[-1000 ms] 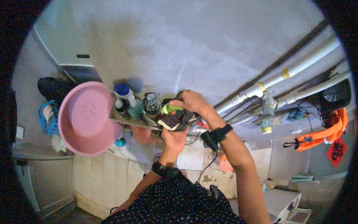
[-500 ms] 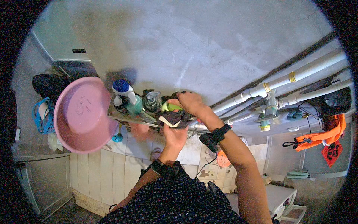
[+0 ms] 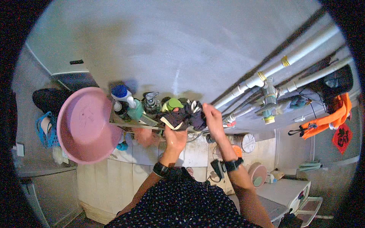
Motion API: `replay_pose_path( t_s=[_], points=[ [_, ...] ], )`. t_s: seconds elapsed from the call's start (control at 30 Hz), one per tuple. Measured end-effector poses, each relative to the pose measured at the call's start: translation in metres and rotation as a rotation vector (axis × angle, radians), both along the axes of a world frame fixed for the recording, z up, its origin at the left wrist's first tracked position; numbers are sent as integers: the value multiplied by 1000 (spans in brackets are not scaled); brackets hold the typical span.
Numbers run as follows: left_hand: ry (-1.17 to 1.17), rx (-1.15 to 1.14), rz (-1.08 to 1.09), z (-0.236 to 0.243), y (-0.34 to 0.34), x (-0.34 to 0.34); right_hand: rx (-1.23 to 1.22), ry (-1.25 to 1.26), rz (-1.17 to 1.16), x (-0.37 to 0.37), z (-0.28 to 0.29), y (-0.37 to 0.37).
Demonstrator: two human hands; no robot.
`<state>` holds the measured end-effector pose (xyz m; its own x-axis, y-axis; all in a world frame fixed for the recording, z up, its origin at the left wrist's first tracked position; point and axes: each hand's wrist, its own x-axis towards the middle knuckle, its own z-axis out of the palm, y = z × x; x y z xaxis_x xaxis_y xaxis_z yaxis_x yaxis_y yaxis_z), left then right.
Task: The person washes a small purple garment by hand using detergent in a basin and sink, rinses it in a bucket of water, and hangs it on a clothes hanger.
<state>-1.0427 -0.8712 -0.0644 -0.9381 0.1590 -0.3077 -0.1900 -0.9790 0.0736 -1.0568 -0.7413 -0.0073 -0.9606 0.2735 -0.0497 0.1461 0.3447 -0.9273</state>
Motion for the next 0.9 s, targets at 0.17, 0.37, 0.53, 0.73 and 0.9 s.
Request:
replay_pose_path(
  t_s=[0.17, 0.37, 0.53, 0.73, 0.9],
  points=[
    [166, -52, -278, 1, 27, 41, 569, 383, 128, 62, 5, -37],
    [118, -101, -417, 18, 90, 92, 255, 165, -291, 64, -17, 58],
    [511, -117, -539, 20, 132, 105, 406, 385, -277, 156, -9, 57],
    [350, -275, -868, 27, 246, 196, 174, 317, -631, 207, -16, 220],
    [749, -282, -809, 31, 317, 228, 526, 507, -570, 298, -7, 222]
  ],
)
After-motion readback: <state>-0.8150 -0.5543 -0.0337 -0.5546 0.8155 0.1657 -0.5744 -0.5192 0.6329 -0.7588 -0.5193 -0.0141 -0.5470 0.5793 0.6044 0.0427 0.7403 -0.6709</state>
